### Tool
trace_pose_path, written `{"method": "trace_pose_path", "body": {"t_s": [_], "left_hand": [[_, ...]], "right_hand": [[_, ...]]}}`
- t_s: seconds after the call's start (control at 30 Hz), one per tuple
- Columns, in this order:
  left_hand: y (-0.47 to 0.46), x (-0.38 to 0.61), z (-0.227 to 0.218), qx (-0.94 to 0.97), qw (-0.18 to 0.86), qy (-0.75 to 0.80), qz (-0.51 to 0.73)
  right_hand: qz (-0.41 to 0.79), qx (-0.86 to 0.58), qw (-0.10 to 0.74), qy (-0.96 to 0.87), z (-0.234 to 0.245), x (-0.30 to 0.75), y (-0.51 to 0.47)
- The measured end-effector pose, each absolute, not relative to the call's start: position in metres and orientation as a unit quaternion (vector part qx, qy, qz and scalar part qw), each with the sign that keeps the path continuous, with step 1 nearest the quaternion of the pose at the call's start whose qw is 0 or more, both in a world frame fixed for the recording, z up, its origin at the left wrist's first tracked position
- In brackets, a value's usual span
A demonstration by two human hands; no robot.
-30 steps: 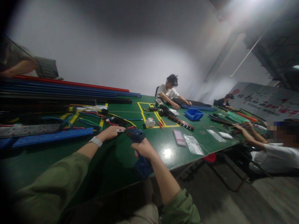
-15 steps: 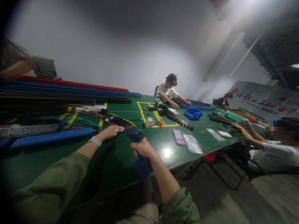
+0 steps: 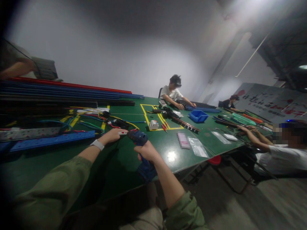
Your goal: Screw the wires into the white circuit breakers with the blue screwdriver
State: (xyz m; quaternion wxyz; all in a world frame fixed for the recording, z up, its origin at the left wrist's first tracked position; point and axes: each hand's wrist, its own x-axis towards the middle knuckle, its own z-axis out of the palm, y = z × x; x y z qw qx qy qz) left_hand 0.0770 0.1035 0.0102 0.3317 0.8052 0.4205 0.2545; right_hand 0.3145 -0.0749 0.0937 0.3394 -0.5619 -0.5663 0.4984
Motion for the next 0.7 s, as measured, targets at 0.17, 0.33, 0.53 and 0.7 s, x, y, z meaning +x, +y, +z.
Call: {"method": "trace_pose_path", "body": {"t_s": [0.17, 0.33, 0.53, 0.7], "left_hand": [[0.107, 0.077, 0.006, 0.81, 0.322, 0.42, 0.252], [0.106, 0.077, 0.007, 0.812, 0.327, 0.413, 0.25], [0.1, 0.077, 0.014, 0.809, 0.331, 0.413, 0.254], [0.097, 0.077, 0.017, 0.812, 0.324, 0.413, 0.256]], "right_hand": [[0.501, -0.568, 0.334, -0.561, 0.096, 0.314, -0.076], [0.502, -0.568, 0.342, -0.555, 0.096, 0.313, -0.077], [0.497, -0.566, 0.341, -0.562, 0.092, 0.315, -0.074], [0.504, -0.56, 0.342, -0.561, 0.091, 0.316, -0.073]]}}
